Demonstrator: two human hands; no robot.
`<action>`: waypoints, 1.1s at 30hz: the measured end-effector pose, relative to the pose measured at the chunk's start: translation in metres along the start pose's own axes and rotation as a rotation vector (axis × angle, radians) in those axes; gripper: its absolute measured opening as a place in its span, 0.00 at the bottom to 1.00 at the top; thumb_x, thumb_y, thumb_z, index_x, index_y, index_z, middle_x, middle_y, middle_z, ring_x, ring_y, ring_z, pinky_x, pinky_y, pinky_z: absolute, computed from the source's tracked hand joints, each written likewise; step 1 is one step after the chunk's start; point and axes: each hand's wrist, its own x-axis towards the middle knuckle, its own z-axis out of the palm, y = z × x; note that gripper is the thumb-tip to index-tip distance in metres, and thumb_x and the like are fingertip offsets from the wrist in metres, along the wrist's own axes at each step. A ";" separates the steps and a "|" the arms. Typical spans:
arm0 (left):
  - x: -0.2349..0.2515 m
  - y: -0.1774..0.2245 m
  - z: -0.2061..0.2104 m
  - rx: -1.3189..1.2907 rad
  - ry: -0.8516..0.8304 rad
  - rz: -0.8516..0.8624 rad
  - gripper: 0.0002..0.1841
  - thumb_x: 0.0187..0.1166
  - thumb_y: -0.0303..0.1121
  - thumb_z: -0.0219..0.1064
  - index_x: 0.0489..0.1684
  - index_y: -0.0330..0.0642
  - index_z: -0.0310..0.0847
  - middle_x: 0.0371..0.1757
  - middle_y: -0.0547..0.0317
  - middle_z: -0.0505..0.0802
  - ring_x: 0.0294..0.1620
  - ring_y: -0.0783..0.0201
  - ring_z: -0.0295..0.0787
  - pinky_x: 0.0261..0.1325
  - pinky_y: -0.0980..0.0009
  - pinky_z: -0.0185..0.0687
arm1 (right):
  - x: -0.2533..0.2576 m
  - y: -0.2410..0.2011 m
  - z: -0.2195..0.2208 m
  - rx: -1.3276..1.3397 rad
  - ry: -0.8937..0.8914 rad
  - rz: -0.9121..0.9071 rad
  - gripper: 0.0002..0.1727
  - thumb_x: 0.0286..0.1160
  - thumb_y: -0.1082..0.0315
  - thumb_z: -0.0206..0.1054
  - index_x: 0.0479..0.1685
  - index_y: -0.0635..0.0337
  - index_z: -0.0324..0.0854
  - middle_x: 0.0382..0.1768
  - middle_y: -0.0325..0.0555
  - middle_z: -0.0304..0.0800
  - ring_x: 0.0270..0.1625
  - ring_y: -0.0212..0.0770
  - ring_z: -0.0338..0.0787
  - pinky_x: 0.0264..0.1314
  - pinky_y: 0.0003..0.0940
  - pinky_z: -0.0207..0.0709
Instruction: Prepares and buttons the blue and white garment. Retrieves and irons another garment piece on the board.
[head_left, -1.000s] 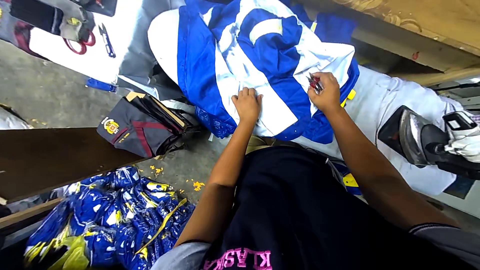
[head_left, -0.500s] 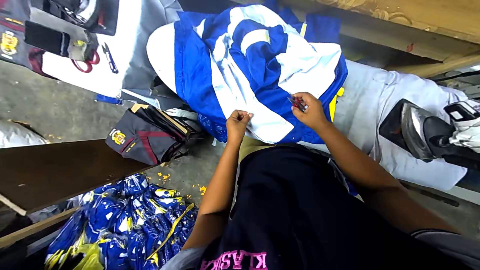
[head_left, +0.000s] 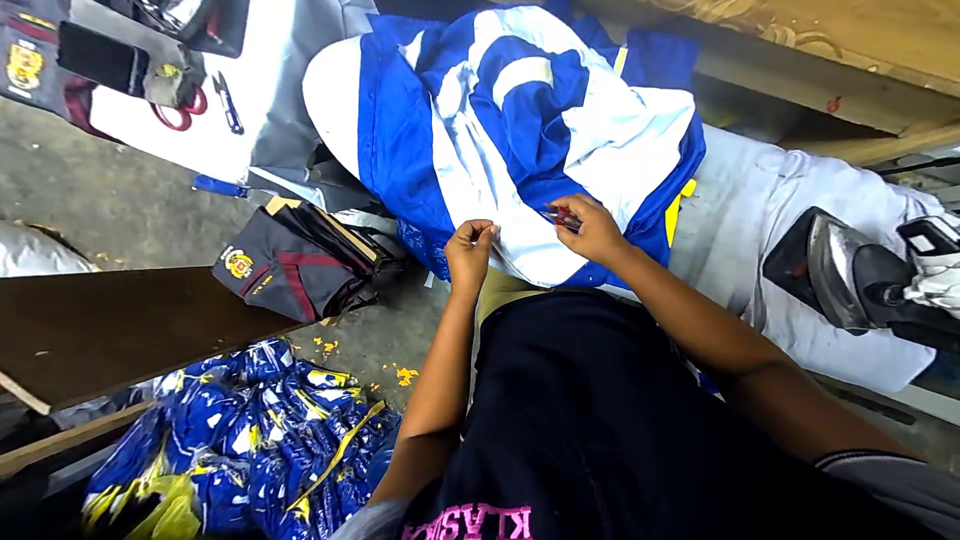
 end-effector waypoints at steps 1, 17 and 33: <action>0.000 0.002 0.000 -0.009 -0.010 -0.008 0.07 0.81 0.25 0.68 0.47 0.28 0.87 0.41 0.52 0.93 0.40 0.74 0.88 0.52 0.76 0.84 | 0.001 -0.001 0.001 -0.020 0.001 -0.011 0.20 0.72 0.73 0.69 0.64 0.69 0.84 0.59 0.64 0.89 0.54 0.56 0.92 0.56 0.52 0.86; 0.001 0.029 0.012 -0.047 -0.143 0.030 0.07 0.85 0.25 0.63 0.47 0.29 0.81 0.38 0.57 0.87 0.38 0.78 0.82 0.48 0.80 0.79 | 0.031 -0.003 0.029 -0.178 0.066 -0.235 0.18 0.76 0.72 0.68 0.63 0.64 0.89 0.48 0.64 0.89 0.52 0.63 0.90 0.55 0.59 0.82; -0.003 0.022 0.009 -0.017 -0.157 -0.027 0.07 0.85 0.26 0.63 0.47 0.30 0.82 0.37 0.57 0.87 0.36 0.77 0.81 0.47 0.79 0.78 | 0.034 0.006 0.037 -0.281 0.223 -0.383 0.14 0.79 0.72 0.67 0.57 0.58 0.93 0.45 0.59 0.92 0.53 0.60 0.91 0.52 0.56 0.80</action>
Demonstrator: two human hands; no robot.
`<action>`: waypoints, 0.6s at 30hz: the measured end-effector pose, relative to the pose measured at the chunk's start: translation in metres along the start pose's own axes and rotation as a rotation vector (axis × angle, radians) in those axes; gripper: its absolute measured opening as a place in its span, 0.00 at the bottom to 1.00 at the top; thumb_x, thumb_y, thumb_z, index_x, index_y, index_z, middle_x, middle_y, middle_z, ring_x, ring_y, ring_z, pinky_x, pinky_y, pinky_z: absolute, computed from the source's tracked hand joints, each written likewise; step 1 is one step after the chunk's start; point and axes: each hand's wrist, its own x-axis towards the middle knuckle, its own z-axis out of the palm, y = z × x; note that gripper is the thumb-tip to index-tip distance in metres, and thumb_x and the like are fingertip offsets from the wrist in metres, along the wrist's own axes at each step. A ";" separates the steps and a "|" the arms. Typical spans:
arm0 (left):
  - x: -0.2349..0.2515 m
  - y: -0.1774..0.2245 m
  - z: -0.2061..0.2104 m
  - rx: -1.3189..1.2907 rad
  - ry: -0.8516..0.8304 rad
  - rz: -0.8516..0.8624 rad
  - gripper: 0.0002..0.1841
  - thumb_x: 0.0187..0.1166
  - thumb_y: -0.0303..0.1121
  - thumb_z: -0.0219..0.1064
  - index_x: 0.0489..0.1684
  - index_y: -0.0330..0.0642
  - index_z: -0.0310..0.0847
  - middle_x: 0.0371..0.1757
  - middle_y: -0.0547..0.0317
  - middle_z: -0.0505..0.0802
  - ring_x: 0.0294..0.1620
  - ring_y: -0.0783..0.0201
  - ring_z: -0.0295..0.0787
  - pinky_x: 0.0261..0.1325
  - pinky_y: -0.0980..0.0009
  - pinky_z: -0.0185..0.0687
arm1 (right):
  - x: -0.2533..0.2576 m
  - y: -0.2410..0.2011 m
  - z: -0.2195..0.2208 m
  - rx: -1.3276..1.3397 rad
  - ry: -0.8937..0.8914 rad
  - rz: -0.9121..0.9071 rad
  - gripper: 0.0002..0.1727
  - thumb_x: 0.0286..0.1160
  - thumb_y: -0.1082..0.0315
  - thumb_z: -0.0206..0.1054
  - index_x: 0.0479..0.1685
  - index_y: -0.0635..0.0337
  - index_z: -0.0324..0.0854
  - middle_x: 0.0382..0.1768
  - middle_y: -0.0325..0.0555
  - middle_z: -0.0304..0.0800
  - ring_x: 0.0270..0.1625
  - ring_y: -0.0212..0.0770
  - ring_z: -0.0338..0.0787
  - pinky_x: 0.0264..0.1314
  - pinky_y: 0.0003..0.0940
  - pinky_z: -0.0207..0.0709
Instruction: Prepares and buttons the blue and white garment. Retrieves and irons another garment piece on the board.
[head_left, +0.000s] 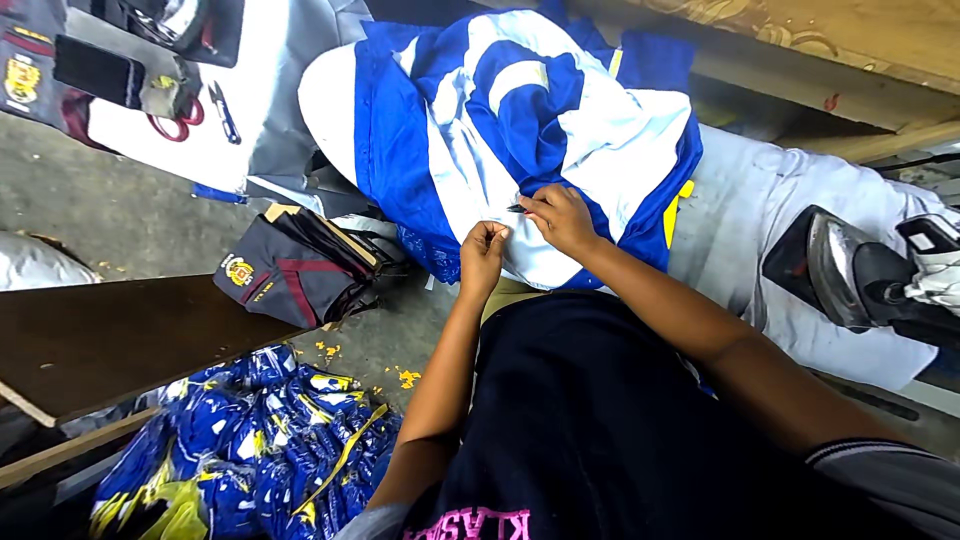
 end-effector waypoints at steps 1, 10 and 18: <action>0.000 0.000 0.000 0.006 -0.001 -0.002 0.06 0.85 0.26 0.63 0.47 0.30 0.82 0.37 0.57 0.87 0.36 0.77 0.81 0.47 0.79 0.78 | 0.000 0.000 0.001 -0.003 0.002 -0.006 0.14 0.79 0.72 0.67 0.57 0.58 0.94 0.44 0.58 0.92 0.53 0.60 0.91 0.52 0.55 0.80; -0.013 -0.018 -0.026 0.048 0.028 -0.108 0.09 0.86 0.28 0.63 0.51 0.29 0.82 0.40 0.53 0.89 0.39 0.72 0.83 0.49 0.72 0.81 | -0.003 -0.001 -0.020 0.025 -0.034 0.138 0.17 0.78 0.73 0.67 0.63 0.63 0.89 0.49 0.63 0.91 0.53 0.63 0.91 0.57 0.60 0.81; -0.104 -0.190 -0.097 0.703 -0.533 -0.911 0.25 0.86 0.33 0.64 0.77 0.26 0.73 0.70 0.23 0.84 0.72 0.29 0.82 0.77 0.34 0.72 | -0.025 0.024 -0.083 0.045 0.112 0.334 0.21 0.81 0.68 0.67 0.70 0.70 0.82 0.56 0.68 0.87 0.54 0.58 0.91 0.58 0.49 0.86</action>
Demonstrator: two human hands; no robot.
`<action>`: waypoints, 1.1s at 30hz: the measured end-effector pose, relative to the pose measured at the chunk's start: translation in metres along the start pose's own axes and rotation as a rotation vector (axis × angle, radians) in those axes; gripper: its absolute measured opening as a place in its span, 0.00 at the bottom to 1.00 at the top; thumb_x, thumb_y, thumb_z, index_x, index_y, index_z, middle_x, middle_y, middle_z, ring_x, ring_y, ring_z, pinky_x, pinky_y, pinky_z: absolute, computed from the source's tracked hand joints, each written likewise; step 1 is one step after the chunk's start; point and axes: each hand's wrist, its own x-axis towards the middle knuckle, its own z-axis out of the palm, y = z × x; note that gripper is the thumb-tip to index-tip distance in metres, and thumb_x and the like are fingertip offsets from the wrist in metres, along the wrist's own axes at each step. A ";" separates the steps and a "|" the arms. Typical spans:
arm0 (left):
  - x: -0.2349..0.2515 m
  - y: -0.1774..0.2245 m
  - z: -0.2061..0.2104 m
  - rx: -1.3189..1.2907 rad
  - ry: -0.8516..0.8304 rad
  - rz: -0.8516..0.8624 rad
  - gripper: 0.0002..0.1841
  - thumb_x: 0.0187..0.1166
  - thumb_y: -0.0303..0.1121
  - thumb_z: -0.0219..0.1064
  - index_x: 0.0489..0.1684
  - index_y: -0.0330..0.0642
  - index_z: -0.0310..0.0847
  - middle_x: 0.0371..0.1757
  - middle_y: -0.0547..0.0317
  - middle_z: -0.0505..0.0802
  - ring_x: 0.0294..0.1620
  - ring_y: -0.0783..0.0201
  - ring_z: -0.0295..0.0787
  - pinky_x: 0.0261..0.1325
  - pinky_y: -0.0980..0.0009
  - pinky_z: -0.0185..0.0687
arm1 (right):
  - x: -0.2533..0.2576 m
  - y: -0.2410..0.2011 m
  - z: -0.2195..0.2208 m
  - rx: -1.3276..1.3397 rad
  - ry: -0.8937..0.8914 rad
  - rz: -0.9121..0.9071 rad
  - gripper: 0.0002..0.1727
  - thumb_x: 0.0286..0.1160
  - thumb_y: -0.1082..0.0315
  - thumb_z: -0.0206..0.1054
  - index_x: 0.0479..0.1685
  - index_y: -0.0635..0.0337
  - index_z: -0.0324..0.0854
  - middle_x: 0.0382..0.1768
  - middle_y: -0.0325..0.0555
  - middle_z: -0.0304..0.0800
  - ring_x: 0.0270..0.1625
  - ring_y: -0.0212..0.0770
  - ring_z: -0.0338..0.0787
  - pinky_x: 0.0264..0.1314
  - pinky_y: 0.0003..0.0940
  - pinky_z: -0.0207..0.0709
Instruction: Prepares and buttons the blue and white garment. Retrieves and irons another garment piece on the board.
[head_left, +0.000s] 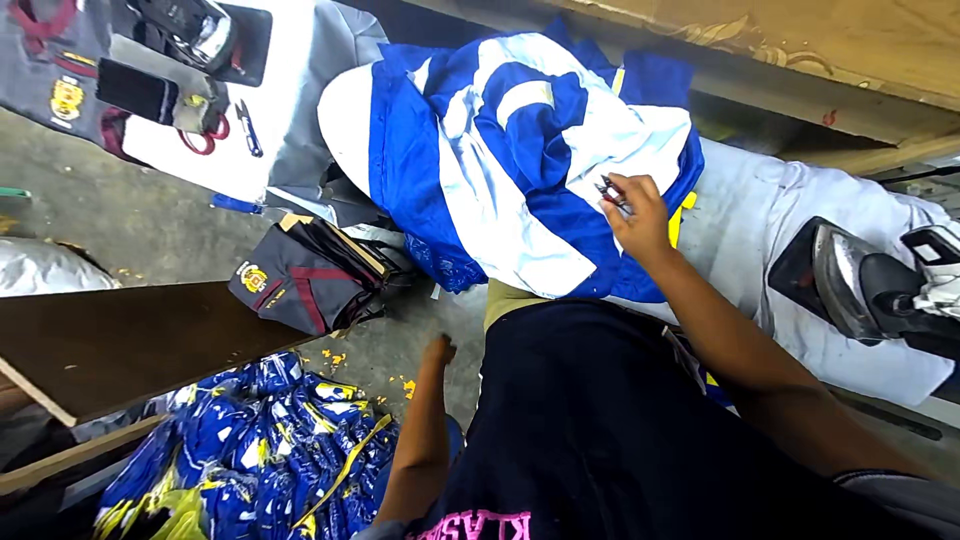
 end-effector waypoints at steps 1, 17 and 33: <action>-0.007 -0.016 0.015 0.059 -0.037 -0.072 0.24 0.85 0.31 0.64 0.76 0.26 0.74 0.71 0.24 0.84 0.74 0.29 0.80 0.77 0.34 0.70 | -0.001 0.004 -0.008 -0.003 0.035 0.018 0.22 0.81 0.68 0.67 0.70 0.71 0.82 0.57 0.69 0.87 0.55 0.58 0.90 0.59 0.48 0.85; -0.030 0.082 -0.083 -0.410 0.865 0.258 0.34 0.79 0.31 0.69 0.84 0.24 0.64 0.89 0.19 0.56 0.88 0.24 0.56 0.85 0.36 0.58 | -0.025 0.038 -0.048 0.111 0.221 0.407 0.23 0.80 0.73 0.56 0.71 0.78 0.67 0.55 0.66 0.84 0.48 0.41 0.87 0.53 0.34 0.81; -0.045 0.272 -0.117 0.289 0.909 1.257 0.31 0.84 0.50 0.61 0.82 0.41 0.74 0.88 0.35 0.69 0.90 0.32 0.59 0.80 0.26 0.53 | -0.086 0.044 -0.029 -0.363 -0.216 0.593 0.20 0.81 0.71 0.64 0.68 0.73 0.78 0.60 0.74 0.87 0.51 0.75 0.91 0.46 0.74 0.79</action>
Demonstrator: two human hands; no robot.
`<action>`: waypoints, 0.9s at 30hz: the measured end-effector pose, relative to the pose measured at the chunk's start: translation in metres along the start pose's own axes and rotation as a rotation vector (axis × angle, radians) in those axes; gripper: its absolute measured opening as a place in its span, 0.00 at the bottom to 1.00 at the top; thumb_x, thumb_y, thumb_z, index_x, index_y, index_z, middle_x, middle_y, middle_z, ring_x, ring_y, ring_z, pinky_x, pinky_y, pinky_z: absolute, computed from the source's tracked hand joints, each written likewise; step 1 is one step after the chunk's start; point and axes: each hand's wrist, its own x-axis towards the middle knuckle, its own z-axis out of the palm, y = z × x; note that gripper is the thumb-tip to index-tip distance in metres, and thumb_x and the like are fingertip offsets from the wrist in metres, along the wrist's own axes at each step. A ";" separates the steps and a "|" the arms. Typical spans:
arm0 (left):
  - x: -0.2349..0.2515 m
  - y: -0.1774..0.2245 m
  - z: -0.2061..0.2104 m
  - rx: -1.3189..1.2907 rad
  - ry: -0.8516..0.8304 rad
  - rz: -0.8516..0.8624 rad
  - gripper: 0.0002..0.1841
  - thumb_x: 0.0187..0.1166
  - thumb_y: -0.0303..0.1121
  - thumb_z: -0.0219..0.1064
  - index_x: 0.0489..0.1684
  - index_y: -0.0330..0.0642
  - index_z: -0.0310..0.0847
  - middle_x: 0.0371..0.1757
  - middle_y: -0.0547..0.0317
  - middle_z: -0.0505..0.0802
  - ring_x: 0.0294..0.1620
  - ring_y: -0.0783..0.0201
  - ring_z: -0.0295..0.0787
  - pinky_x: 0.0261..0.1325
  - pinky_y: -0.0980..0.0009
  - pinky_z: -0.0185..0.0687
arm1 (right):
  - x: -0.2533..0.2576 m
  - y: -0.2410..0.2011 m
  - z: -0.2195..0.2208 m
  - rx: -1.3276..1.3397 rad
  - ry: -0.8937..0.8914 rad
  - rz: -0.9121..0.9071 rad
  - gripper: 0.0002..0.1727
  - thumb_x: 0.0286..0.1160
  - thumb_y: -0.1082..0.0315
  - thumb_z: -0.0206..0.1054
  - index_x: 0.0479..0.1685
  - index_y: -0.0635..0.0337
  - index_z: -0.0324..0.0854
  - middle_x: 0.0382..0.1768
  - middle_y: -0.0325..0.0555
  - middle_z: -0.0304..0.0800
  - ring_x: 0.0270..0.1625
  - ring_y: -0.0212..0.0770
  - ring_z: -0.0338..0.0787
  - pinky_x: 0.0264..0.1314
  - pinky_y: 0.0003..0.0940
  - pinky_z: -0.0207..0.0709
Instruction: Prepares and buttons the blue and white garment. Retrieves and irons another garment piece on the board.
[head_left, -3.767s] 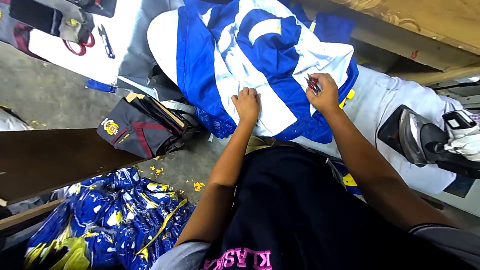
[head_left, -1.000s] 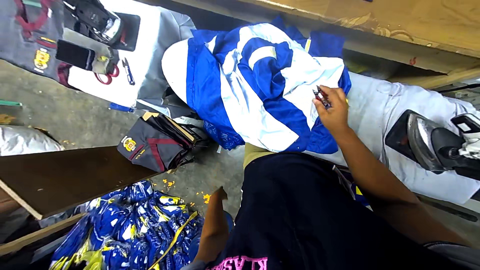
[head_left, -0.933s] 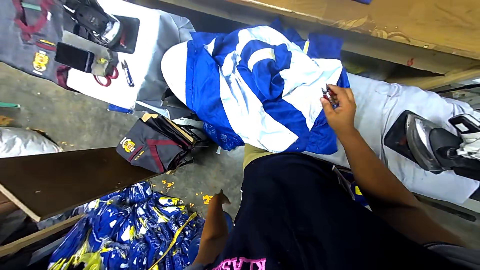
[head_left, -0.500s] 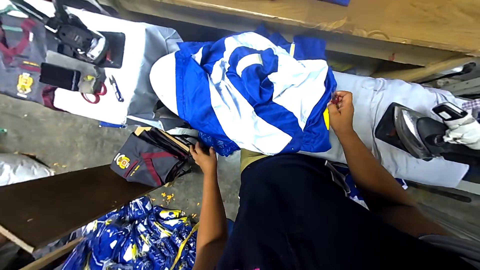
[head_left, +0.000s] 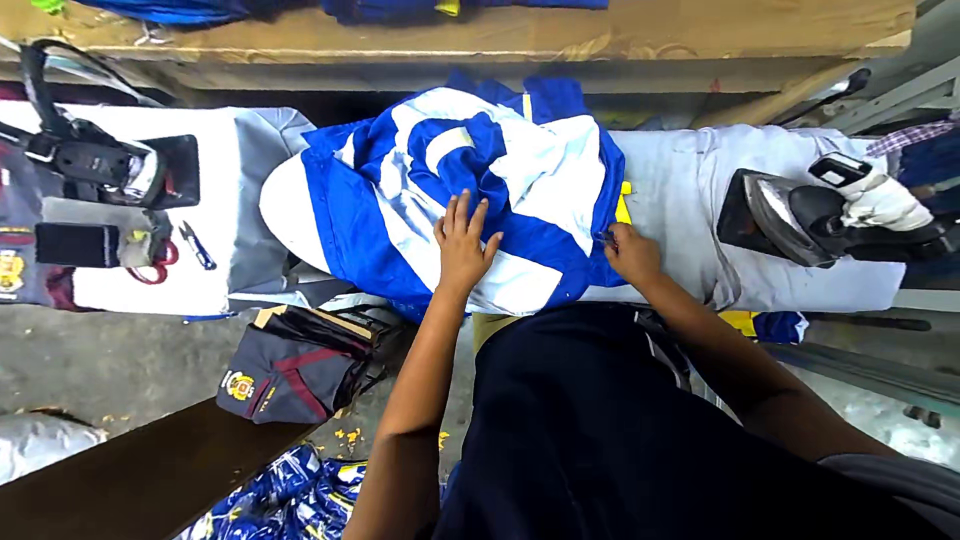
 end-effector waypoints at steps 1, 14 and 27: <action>0.003 -0.005 0.004 0.023 -0.073 -0.018 0.32 0.84 0.52 0.60 0.82 0.42 0.74 0.89 0.37 0.69 0.91 0.32 0.58 0.80 0.25 0.51 | 0.004 0.008 -0.005 0.006 0.026 0.053 0.19 0.82 0.72 0.62 0.67 0.73 0.79 0.62 0.74 0.86 0.55 0.76 0.90 0.49 0.74 0.79; -0.074 -0.009 -0.026 -0.059 -0.315 -0.413 0.12 0.80 0.28 0.66 0.52 0.27 0.88 0.61 0.30 0.89 0.70 0.31 0.81 0.74 0.34 0.68 | 0.003 0.061 -0.066 0.067 0.176 0.437 0.17 0.79 0.72 0.64 0.60 0.75 0.79 0.54 0.78 0.86 0.59 0.79 0.86 0.55 0.80 0.72; -0.111 0.022 -0.056 -0.276 -0.666 -0.510 0.15 0.84 0.31 0.63 0.58 0.26 0.85 0.59 0.33 0.91 0.66 0.38 0.87 0.75 0.40 0.72 | 0.030 0.057 -0.131 -0.109 -0.203 0.409 0.20 0.93 0.64 0.53 0.63 0.76 0.79 0.59 0.86 0.81 0.66 0.86 0.79 0.62 0.86 0.65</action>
